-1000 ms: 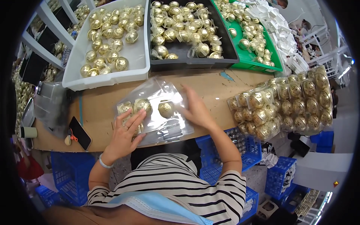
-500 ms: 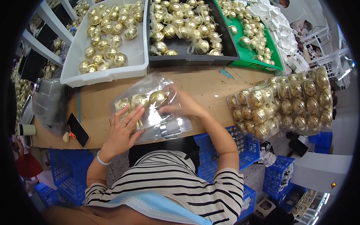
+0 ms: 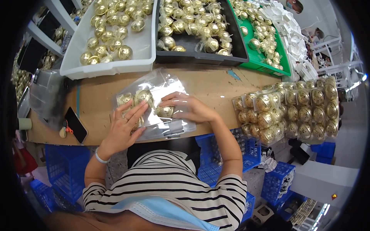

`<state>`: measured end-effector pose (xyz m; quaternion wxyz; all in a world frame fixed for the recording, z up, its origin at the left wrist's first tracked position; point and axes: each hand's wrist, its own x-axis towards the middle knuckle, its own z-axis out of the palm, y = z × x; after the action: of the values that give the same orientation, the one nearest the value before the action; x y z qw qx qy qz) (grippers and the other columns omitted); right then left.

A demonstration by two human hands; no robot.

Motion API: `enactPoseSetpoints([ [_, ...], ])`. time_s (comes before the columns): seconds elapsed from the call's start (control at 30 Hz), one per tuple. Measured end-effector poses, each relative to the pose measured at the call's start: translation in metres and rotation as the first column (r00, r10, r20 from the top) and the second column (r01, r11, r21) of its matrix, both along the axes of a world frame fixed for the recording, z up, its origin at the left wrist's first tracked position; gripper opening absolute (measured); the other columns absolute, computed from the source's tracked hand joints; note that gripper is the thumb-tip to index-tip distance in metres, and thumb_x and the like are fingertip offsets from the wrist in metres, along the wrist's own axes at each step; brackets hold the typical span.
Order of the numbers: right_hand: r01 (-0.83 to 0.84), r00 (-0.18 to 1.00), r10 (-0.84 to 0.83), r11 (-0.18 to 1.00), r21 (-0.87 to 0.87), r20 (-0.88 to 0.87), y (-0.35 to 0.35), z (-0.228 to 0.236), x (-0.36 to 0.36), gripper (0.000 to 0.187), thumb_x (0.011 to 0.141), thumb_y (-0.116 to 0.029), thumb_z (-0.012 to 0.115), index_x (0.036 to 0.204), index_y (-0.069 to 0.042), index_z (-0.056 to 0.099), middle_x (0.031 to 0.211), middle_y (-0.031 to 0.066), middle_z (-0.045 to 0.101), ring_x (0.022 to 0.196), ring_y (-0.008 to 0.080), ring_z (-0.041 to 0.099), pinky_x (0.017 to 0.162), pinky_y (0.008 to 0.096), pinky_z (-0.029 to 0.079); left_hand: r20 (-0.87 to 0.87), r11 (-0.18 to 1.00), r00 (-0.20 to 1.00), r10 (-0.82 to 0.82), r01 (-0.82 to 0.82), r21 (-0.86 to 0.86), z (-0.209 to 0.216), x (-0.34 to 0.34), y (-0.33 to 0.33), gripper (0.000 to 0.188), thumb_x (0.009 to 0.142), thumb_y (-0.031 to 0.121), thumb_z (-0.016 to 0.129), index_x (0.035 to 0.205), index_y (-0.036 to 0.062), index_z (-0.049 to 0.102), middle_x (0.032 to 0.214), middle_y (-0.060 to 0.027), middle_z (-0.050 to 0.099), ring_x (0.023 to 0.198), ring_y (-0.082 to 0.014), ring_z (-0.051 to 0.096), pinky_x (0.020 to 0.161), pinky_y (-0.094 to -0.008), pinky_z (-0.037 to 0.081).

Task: Manually packaging gold-colored spherical ornaments into small plastic bags at a workstation.

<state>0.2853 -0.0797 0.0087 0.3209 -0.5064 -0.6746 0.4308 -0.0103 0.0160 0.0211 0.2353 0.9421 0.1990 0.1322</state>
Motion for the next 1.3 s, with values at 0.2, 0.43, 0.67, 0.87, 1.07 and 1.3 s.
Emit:
enactPoseSetpoints([
  [0.2, 0.023, 0.982, -0.047, 0.991, -0.13, -0.185, 0.008, -0.012, -0.004, 0.053, 0.08, -0.004, 0.08, 0.131, -0.006, 0.067, 0.135, 0.0112, 0.062, 0.121, 0.0241, 0.06, 0.101, 0.0382, 0.05, -0.005, 1.0, 1.0, 0.014, -0.014, 0.001, 0.004, 0.0, 0.003, 0.077, 0.08, 0.021, 0.078, 0.151, 0.0167, 0.048, 0.156, 0.0008, 0.046, 0.135, -0.0323, 0.041, 0.111, -0.046, 0.032],
  [0.43, -0.014, 0.9, -0.156, 0.923, -0.384, -0.407, 0.021, -0.019, -0.018, 0.04, 0.081, 0.004, 0.08, 0.118, -0.001, 0.065, 0.118, 0.008, 0.066, 0.104, 0.0193, 0.069, 0.087, 0.0299, 0.06, -0.024, 0.996, 0.998, -0.049, 0.051, 0.07, 0.003, 0.001, 0.001, 0.071, 0.086, 0.021, 0.073, 0.152, 0.0328, 0.048, 0.159, 0.0028, 0.042, 0.135, -0.031, 0.039, 0.106, -0.0492, 0.033],
  [0.67, -0.21, 0.93, 0.179, 0.976, -0.063, -0.322, 0.031, -0.016, -0.006, 0.042, 0.083, -0.005, 0.081, 0.124, -0.001, 0.068, 0.113, 0.0094, 0.073, 0.102, 0.0201, 0.069, 0.089, 0.0335, 0.057, -0.06, 0.988, 0.995, -0.075, 0.083, 0.131, 0.005, 0.0, -0.006, 0.063, 0.085, 0.024, 0.076, 0.144, 0.0376, 0.056, 0.16, 0.0016, 0.04, 0.138, -0.0333, 0.037, 0.107, -0.0575, 0.031],
  [0.87, 0.821, 0.506, -0.834, 0.39, 0.416, -0.218, 0.022, 0.088, 0.132, 0.02, 0.087, -0.022, 0.077, 0.098, -0.006, 0.072, 0.084, 0.0032, 0.069, 0.075, 0.0122, 0.064, 0.067, 0.0302, 0.052, -0.08, 0.944, 0.996, -0.024, 0.049, 0.327, 0.005, 0.011, -0.009, 0.057, 0.082, 0.032, 0.078, 0.137, 0.0348, 0.06, 0.153, -0.0027, 0.045, 0.138, -0.0356, 0.038, 0.112, -0.0756, 0.021],
  [1.07, 0.831, -0.424, -0.892, -0.313, 0.46, 0.16, 0.128, 0.05, 0.325, 0.085, 0.075, -0.054, 0.083, 0.142, -0.011, 0.051, 0.142, 0.0241, 0.049, 0.128, 0.0439, 0.048, 0.106, 0.0526, 0.042, 0.0, 0.949, 0.995, -0.097, 0.092, 0.302, -0.01, 0.017, 0.002, 0.055, 0.083, 0.036, 0.078, 0.134, 0.0292, 0.06, 0.145, -0.0091, 0.048, 0.137, -0.0356, 0.04, 0.112, -0.0787, 0.02],
  [1.3, 0.912, 0.039, -0.518, 0.369, 0.181, 0.855, 0.14, -0.045, 0.448, 0.093, 0.082, -0.072, 0.064, 0.156, -0.023, 0.037, 0.148, 0.0239, 0.051, 0.136, 0.0399, 0.049, 0.116, 0.0521, 0.033, 0.049, 0.947, 0.986, -0.162, 0.142, 0.29, -0.023, 0.017, 0.009, 0.054, 0.081, 0.039, 0.081, 0.131, 0.0296, 0.062, 0.143, -0.0085, 0.047, 0.139, -0.035, 0.042, 0.107, -0.0794, 0.026],
])
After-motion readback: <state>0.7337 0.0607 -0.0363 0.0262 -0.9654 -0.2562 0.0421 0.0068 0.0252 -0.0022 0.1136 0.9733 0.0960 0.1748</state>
